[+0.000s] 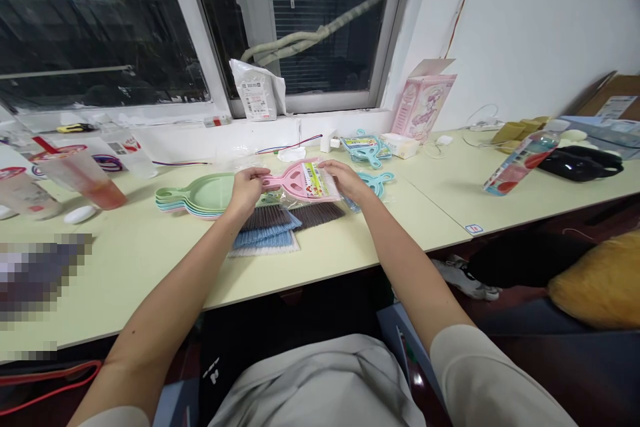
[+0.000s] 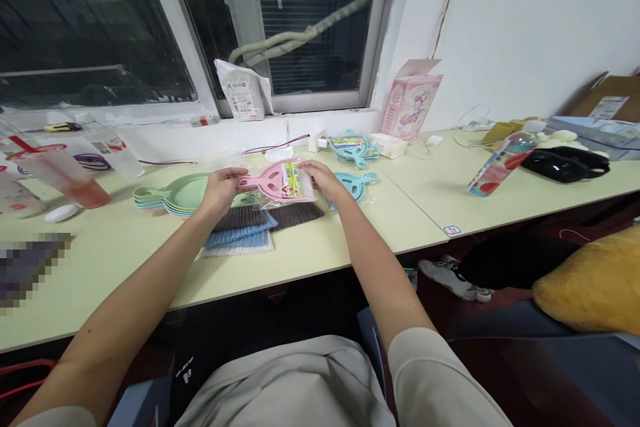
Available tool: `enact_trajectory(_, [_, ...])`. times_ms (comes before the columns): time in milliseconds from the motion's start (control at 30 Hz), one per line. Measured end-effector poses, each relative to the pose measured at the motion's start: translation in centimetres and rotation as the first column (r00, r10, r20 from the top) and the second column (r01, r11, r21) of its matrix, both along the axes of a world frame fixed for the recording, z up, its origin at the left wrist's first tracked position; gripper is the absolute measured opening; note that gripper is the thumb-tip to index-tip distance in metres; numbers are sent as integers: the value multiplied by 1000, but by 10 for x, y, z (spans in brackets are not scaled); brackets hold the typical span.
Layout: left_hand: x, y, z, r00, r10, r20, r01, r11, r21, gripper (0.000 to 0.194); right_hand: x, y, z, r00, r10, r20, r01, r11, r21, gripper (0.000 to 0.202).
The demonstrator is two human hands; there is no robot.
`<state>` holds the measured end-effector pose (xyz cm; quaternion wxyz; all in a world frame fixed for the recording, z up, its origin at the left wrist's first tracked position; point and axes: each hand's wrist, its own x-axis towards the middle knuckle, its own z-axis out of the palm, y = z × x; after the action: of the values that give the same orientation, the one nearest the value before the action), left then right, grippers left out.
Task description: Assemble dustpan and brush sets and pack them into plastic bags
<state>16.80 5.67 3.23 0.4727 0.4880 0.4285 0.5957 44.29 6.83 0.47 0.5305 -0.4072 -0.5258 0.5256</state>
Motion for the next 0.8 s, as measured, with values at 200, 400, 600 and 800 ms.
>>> enact_trajectory(200, [1,-1,-1,999,-15,-30,16,999,32,23,0,1,-3,999,-31,44,29,998,63,41])
enact_trajectory(400, [1,-4,0,999,-32,-35,34,999,42,21,0,-2,0,999,-31,35,28,995,96,50])
enact_trajectory(600, [1,-5,2,998,-40,-41,42,998,51,21,-3,-8,3,999,-40,2,40,993,115,50])
enact_trajectory(800, [3,-8,6,998,-49,-35,50,998,45,20,-4,-9,3,999,-15,-51,21,992,124,58])
